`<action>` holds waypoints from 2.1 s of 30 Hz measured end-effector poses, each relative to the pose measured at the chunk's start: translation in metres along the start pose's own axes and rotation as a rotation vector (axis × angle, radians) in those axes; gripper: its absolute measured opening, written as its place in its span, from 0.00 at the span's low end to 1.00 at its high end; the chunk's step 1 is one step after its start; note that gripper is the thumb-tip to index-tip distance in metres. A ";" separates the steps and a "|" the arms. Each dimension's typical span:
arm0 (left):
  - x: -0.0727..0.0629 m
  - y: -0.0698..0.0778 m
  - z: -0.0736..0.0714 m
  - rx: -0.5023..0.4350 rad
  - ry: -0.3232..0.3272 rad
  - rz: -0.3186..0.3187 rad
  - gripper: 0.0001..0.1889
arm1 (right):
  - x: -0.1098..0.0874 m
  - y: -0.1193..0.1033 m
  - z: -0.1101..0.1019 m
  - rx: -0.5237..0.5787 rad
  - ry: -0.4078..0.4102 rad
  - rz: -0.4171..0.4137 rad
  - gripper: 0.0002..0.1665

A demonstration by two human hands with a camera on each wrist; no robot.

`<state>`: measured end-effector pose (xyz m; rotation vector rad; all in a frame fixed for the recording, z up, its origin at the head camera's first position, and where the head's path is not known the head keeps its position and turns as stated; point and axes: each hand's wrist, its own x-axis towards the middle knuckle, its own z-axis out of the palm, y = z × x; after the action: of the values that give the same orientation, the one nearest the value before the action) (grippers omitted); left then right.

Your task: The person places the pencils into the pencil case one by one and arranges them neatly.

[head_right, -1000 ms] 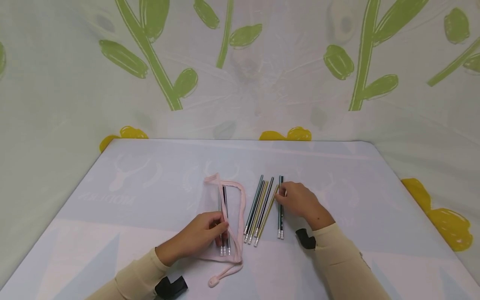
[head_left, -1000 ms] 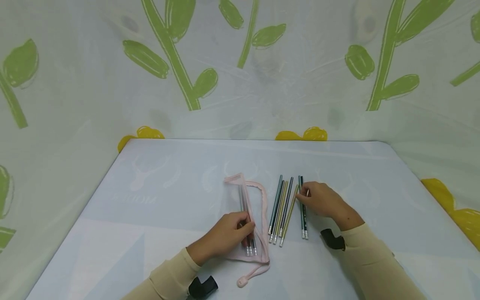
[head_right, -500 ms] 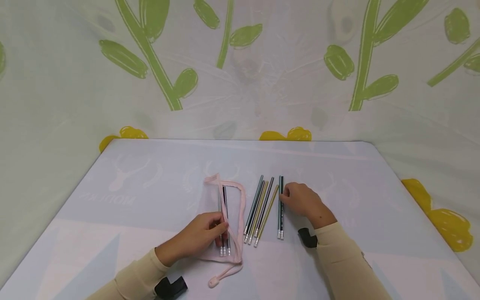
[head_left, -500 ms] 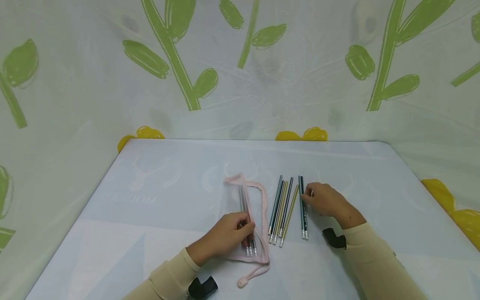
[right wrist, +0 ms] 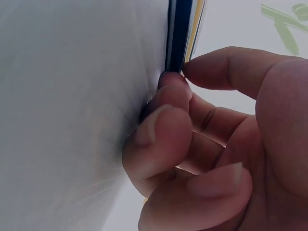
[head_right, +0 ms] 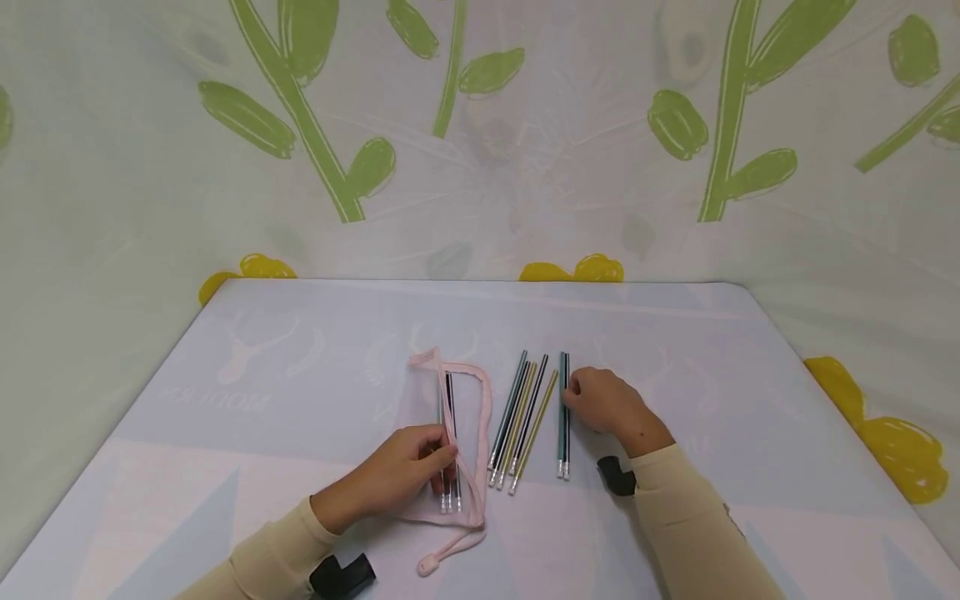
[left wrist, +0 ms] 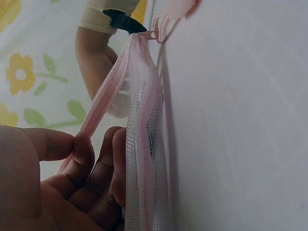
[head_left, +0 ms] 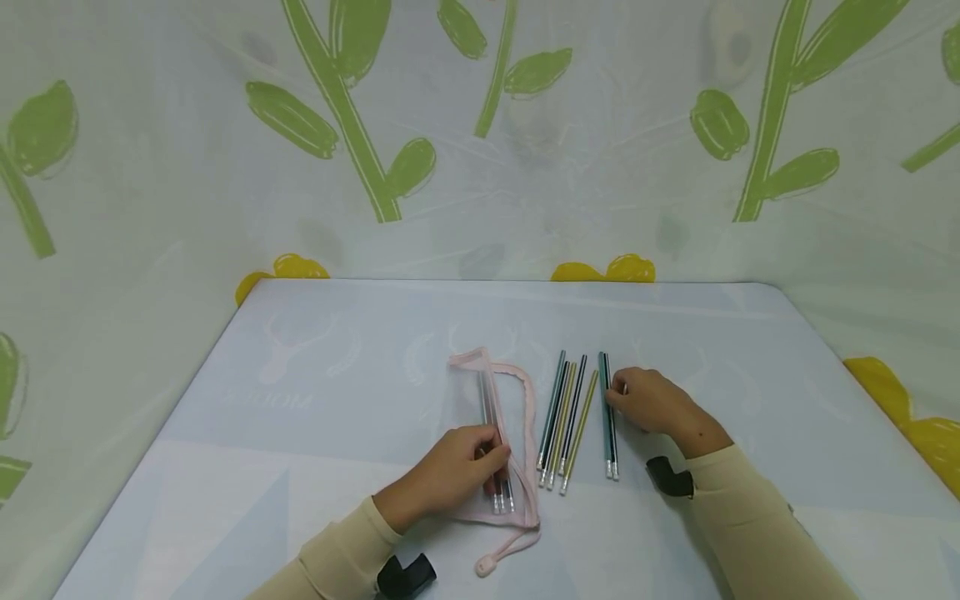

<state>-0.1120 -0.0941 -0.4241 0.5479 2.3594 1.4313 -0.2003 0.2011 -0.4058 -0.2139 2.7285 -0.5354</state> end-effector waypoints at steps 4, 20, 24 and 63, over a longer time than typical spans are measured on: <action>0.000 0.001 0.000 0.003 0.001 -0.001 0.13 | 0.000 0.001 0.000 -0.008 0.002 0.014 0.13; 0.000 0.000 0.001 0.004 0.002 0.011 0.12 | 0.000 0.002 0.002 -0.025 0.004 0.040 0.14; 0.001 0.000 0.001 0.005 0.005 0.014 0.12 | -0.001 0.000 0.003 -0.031 0.006 0.035 0.14; -0.002 -0.002 0.000 0.012 -0.005 0.001 0.13 | -0.007 -0.017 -0.008 0.118 0.115 -0.058 0.15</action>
<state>-0.1108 -0.0956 -0.4263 0.5549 2.3652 1.4159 -0.1960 0.1899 -0.3897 -0.2398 2.7963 -0.7444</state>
